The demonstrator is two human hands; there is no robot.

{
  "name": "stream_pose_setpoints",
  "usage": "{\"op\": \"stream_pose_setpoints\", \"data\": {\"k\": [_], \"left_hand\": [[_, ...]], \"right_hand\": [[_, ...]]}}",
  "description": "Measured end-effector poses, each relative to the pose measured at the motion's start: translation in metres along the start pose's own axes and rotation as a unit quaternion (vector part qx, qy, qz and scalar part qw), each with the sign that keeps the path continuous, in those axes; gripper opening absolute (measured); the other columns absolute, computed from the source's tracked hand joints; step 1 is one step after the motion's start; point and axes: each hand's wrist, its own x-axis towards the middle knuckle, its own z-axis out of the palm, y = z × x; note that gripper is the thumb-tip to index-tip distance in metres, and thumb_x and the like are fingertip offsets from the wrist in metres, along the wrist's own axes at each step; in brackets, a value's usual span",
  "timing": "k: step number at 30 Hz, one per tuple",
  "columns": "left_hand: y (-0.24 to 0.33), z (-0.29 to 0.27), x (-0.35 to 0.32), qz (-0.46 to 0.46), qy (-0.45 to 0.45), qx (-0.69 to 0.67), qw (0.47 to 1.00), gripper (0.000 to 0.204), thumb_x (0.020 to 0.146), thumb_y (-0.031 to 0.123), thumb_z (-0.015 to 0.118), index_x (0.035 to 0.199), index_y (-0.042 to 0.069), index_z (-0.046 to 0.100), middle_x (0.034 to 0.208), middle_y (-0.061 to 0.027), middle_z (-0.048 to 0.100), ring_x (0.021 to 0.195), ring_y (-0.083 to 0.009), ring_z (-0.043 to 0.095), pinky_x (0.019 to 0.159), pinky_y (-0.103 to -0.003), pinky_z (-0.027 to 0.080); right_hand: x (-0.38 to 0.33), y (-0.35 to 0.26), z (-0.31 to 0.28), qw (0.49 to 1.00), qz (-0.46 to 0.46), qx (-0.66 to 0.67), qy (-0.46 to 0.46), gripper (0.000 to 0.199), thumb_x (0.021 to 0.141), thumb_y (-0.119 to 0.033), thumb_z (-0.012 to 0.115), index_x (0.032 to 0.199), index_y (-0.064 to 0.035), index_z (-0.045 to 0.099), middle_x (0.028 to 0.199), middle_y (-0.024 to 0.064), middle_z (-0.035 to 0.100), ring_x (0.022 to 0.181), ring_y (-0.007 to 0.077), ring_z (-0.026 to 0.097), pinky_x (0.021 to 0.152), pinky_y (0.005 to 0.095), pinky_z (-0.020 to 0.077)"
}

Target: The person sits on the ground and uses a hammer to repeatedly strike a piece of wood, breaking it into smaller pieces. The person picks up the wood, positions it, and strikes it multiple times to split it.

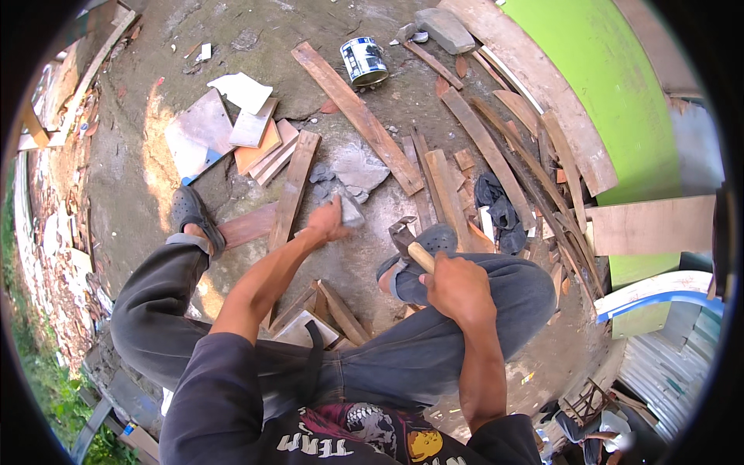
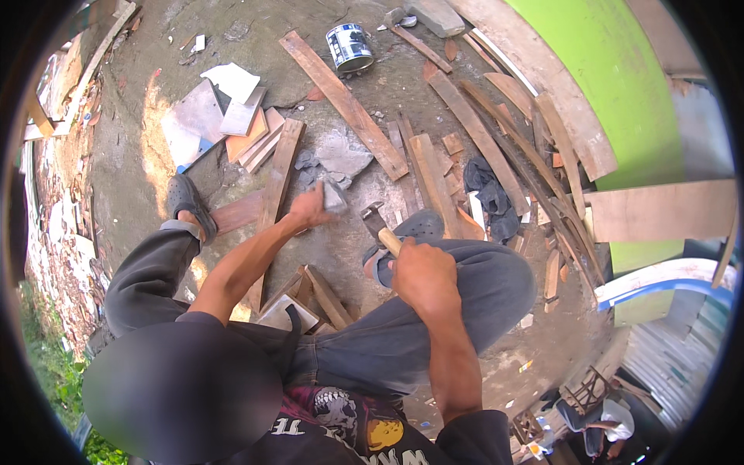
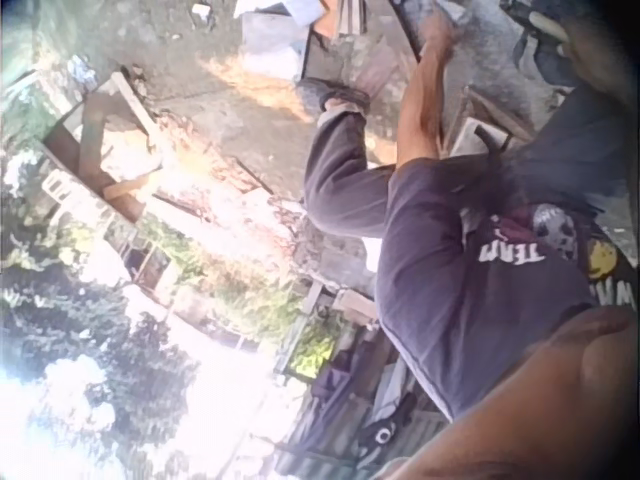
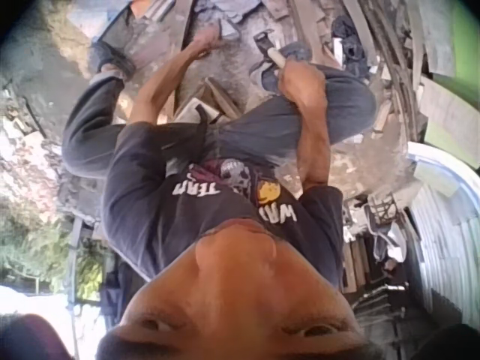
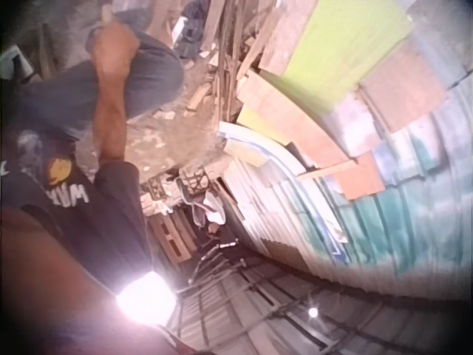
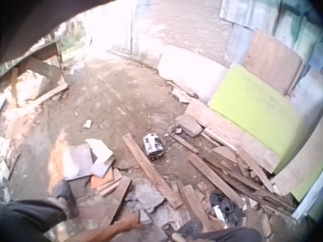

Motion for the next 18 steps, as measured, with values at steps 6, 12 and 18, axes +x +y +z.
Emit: {"op": "stream_pose_setpoints", "data": {"k": [6,12,18], "left_hand": [[0.028,-0.07,-0.018,0.047,-0.134,-0.016,0.99,0.068,0.061,0.058,0.083,0.084,-0.004,0.069,0.094,-0.0177,0.07,0.09,-0.0312,0.067,0.083,-0.041,0.054],[0.005,-0.157,0.031,0.194,0.453,-0.396,0.775,0.104,0.082,0.063,0.066,0.142,-0.009,0.022,0.123,-0.0315,0.057,0.109,-0.037,0.062,0.094,-0.042,0.051],[-0.011,-0.146,0.043,0.069,0.252,-0.134,0.956,0.074,0.085,0.036,0.069,0.14,-0.001,0.037,0.136,-0.0225,0.053,0.106,-0.0375,0.063,0.092,-0.043,0.051]], "right_hand": [[-0.008,0.009,0.009,0.999,-0.024,0.004,0.033,0.033,0.088,-0.031,0.065,0.089,0.0025,0.062,0.076,0.0242,0.067,0.077,0.0424,0.067,0.072,0.0505,0.0515],[-0.014,0.012,0.013,0.999,-0.025,0.011,0.028,0.034,0.086,-0.031,0.068,0.089,0.0021,0.062,0.077,0.0233,0.068,0.078,0.0407,0.067,0.072,0.0492,0.0518],[-0.015,0.018,0.016,0.999,-0.028,0.014,0.038,0.033,0.085,-0.031,0.069,0.091,0.0018,0.063,0.078,0.0228,0.068,0.079,0.0396,0.068,0.072,0.0483,0.052]]}}
